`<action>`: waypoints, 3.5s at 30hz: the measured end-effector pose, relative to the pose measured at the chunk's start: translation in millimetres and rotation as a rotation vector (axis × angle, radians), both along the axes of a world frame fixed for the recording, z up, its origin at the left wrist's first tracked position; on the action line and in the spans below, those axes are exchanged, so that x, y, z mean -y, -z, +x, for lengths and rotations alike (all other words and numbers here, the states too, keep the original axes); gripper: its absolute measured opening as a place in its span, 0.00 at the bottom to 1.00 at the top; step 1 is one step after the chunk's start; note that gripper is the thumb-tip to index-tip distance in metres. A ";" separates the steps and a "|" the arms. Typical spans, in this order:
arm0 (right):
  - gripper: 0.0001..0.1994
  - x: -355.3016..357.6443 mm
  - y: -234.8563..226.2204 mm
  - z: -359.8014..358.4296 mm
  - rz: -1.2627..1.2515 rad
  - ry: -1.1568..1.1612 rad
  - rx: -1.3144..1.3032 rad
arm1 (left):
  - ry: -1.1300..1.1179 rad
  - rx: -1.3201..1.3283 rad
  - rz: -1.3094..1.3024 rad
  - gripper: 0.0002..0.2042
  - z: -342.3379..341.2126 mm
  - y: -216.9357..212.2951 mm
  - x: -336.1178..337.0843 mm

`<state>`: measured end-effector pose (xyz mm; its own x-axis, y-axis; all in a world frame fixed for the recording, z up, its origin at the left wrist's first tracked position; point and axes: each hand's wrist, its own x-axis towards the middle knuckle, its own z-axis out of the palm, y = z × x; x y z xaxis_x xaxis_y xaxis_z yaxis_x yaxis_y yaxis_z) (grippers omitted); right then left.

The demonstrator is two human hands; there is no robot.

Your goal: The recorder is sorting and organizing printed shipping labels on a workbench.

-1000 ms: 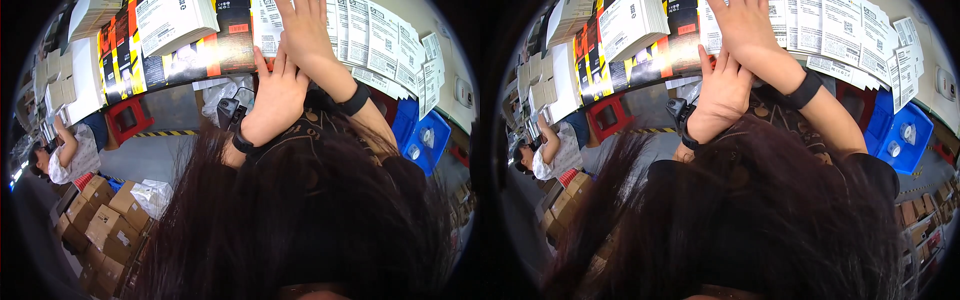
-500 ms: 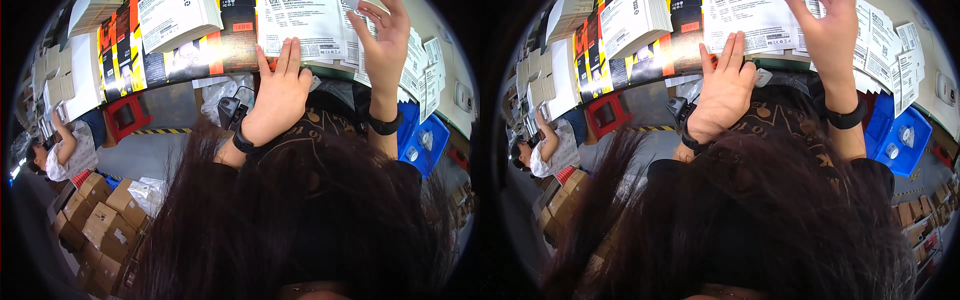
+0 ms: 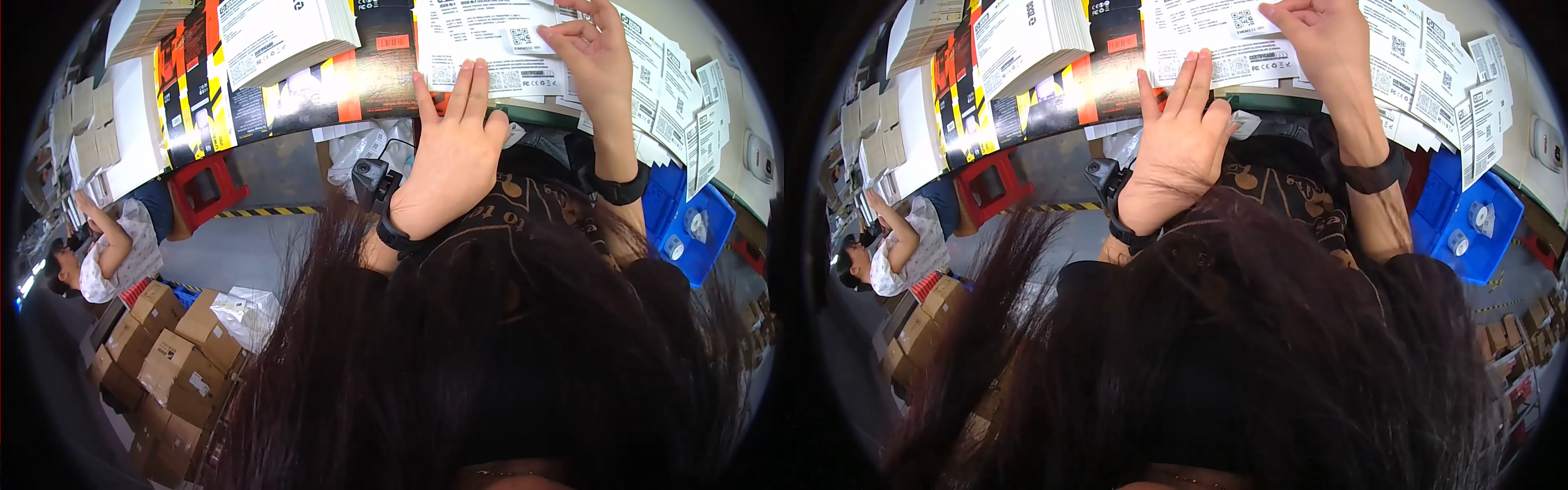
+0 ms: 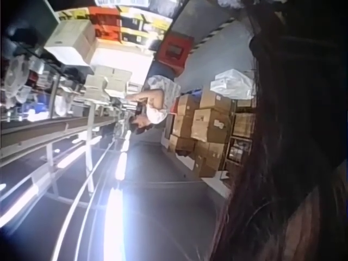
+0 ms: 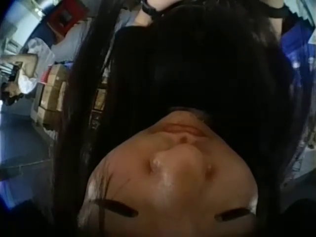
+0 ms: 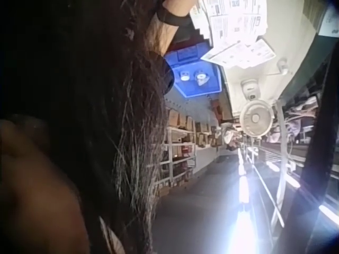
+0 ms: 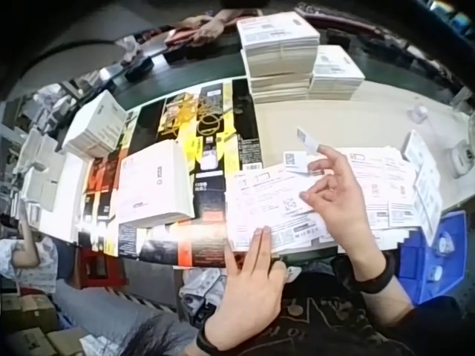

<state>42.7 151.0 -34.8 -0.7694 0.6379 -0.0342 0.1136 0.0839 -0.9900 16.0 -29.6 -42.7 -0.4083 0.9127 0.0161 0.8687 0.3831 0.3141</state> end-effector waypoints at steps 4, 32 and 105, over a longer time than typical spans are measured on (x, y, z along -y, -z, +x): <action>0.33 6.5 8.7 3.5 0.051 0.049 -0.021 | -0.004 -0.002 0.010 0.09 0.4 -0.2 0.2; 0.07 -5.2 49.2 3.8 0.632 0.034 -0.016 | 0.015 0.029 0.180 0.04 -1.9 6.8 0.7; 0.36 38.0 -9.4 11.3 0.855 -0.613 0.176 | 0.025 0.161 0.075 0.09 6.6 -2.1 16.9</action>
